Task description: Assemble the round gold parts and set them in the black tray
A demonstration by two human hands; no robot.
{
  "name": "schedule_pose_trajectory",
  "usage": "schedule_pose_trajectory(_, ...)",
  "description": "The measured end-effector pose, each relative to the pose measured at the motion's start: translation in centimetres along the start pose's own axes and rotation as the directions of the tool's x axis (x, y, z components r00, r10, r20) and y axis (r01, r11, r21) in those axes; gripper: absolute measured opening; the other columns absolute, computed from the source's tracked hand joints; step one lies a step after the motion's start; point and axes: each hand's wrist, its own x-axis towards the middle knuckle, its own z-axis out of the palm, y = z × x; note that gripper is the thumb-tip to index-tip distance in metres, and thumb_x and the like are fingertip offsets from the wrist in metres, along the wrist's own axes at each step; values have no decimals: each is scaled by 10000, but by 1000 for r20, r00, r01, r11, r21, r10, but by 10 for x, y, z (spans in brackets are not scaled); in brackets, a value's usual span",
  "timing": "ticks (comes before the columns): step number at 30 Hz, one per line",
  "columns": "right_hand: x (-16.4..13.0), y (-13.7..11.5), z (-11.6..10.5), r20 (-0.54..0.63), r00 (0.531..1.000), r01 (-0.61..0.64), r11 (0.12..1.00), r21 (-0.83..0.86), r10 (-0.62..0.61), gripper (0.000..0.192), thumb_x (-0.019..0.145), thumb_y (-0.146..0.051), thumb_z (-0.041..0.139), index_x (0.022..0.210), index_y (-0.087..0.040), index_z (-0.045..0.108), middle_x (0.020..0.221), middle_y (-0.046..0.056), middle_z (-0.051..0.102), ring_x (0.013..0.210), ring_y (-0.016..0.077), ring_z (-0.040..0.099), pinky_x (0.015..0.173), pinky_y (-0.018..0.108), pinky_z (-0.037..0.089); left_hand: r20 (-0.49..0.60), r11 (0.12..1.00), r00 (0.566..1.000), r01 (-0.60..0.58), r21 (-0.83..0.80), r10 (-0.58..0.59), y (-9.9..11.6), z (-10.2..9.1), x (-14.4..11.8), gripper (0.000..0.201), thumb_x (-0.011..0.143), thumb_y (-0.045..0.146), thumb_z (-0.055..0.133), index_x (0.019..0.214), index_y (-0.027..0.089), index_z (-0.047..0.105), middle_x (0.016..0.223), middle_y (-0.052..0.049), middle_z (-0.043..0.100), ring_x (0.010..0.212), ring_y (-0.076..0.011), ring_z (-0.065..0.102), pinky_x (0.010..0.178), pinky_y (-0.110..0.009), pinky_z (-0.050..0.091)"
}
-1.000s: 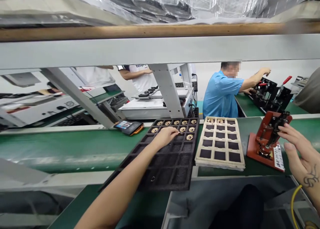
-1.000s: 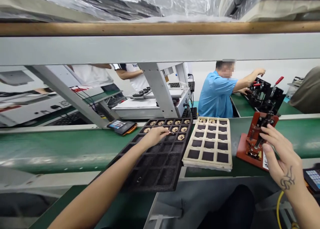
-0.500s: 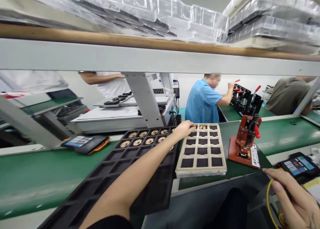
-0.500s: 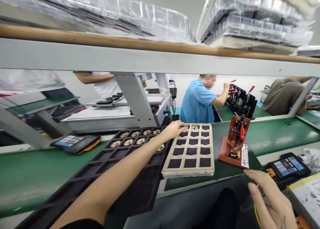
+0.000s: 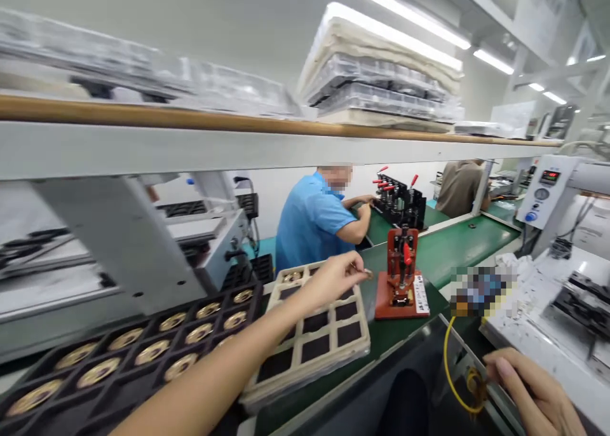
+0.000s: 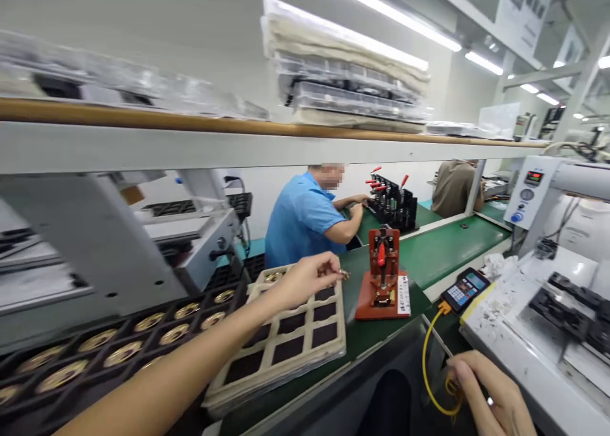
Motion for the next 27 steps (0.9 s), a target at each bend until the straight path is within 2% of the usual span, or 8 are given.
schedule_pose_trajectory(3,12,-16,8,1,995,-102,979,177,104,327,1065,-545,597,1039,-271,774,796,43,742,694,229,731,632,302,635,-14,925,932,-361,-115,362,68,32,-16,100,1022,182,658,935,218,691,990,-28,784,947,-193,759,864,-289,605)
schedule_pose_trajectory(5,19,-26,11,-15,996,-80,937,340,91,404,997,-502,726,1319,-259,703,993,69,764,811,232,744,732,337,647,-127,698,710,-704,-133,692,109,49,-22,154,1080,147,565,1015,208,691,1046,-74,788,989,-198,763,897,-298,615)
schedule_pose_trajectory(7,22,-34,7,-12,999,-43,907,420,52,564,925,-424,823,1431,-262,637,1079,75,743,857,227,729,744,344,636,-202,468,469,-882,-52,860,142,61,-22,196,1123,147,496,1114,188,687,1062,-117,793,998,-220,767,899,-330,633)
schedule_pose_trajectory(9,20,-36,-4,-28,999,-23,916,401,37,512,893,-360,852,1366,-264,681,1026,48,720,811,208,692,702,330,610,-208,372,363,-928,6,908,168,70,-17,233,1146,171,454,1172,177,685,1065,-136,801,997,-241,768,898,-360,646)
schedule_pose_trajectory(18,-28,-20,-70,-234,956,-143,977,158,178,295,845,-293,845,1123,-254,753,867,-14,652,707,169,587,645,293,528,-165,205,243,-955,-215,956,255,132,-1,321,1149,177,402,1022,178,697,946,-107,764,856,-237,739,799,-355,640)
schedule_pose_trajectory(20,-44,-11,-88,-308,923,-197,971,133,229,283,808,-279,842,1075,-251,750,839,-20,654,687,166,577,629,286,515,-137,176,224,-939,-295,965,275,145,4,227,1146,214,459,1150,187,685,1080,-123,768,969,-252,754,866,-365,644)
schedule_pose_trajectory(24,-84,9,-137,-567,770,-320,946,52,292,332,783,-319,821,1090,-228,735,792,-18,652,650,169,563,610,297,496,56,308,325,-807,-504,944,328,169,38,632,1007,443,765,1539,245,487,1477,-151,649,1316,-309,681,1094,-430,605)
schedule_pose_trajectory(27,-112,13,-171,-702,663,-392,919,-28,261,358,799,-365,813,1114,-218,725,766,-19,640,646,178,557,615,313,490,192,455,417,-748,-482,889,386,197,77,364,1076,361,641,1407,213,607,1377,-131,697,1258,-290,691,1104,-453,585)
